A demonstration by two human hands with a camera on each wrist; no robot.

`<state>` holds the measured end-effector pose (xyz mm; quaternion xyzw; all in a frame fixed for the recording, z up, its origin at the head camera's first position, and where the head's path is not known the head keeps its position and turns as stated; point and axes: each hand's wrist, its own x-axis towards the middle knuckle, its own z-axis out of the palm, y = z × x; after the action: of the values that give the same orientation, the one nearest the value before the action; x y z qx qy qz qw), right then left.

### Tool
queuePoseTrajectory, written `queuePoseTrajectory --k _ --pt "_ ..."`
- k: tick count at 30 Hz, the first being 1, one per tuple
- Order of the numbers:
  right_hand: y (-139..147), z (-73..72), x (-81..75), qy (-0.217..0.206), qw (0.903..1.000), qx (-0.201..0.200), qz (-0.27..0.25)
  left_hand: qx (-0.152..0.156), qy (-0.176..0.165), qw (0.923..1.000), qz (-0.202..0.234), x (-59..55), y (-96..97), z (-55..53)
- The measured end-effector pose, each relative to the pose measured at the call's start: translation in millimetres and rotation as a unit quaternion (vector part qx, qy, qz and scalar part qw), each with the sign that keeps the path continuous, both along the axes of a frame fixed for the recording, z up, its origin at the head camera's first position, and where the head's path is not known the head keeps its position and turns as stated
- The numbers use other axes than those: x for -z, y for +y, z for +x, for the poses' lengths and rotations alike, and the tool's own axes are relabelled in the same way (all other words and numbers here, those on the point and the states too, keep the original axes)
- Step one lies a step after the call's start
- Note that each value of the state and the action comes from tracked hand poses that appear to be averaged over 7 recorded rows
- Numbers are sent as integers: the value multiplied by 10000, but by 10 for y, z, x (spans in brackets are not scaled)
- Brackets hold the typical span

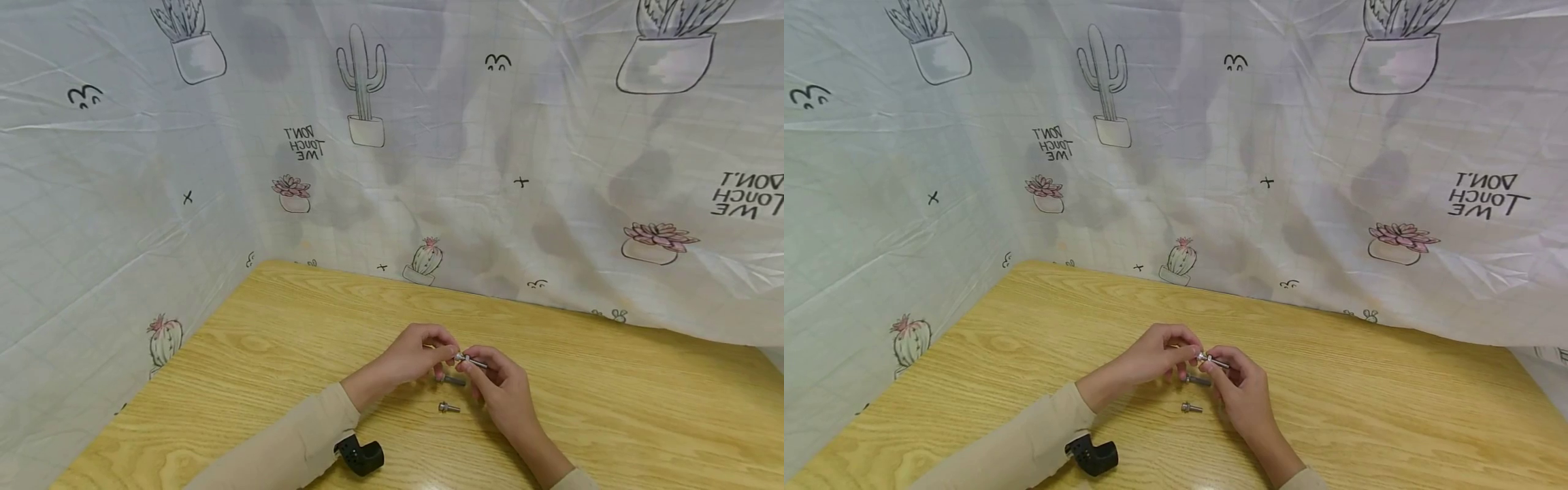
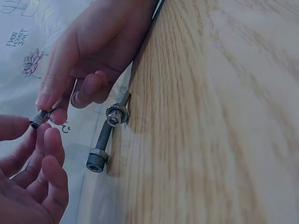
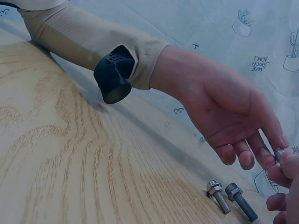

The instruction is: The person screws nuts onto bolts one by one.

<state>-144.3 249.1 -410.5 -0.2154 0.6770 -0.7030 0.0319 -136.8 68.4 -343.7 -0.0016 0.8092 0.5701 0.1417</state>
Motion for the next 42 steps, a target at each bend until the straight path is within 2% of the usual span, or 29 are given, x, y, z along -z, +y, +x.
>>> queuePoseTrajectory --k 4,11,17,26,33,42 --pt "-8 14 -2 14 10000 3 -18 -1 12 10000 6 13 -10 17" --pt "-23 43 6 19 9999 -56 -157 166 169 9992 326 27 -36 38" --pt "-25 42 10 46 9999 -41 -136 -57 25 9999 107 21 -21 35" --pt "-17 17 14 189 9996 -143 -183 27 27 10000 70 19 -9 31" --pt "-11 10 10 135 9993 -90 -330 128 56 9996 261 1 -6 30" --pt "-14 -9 -7 185 9996 -67 -189 -49 -135 9999 3 -4 27 12"
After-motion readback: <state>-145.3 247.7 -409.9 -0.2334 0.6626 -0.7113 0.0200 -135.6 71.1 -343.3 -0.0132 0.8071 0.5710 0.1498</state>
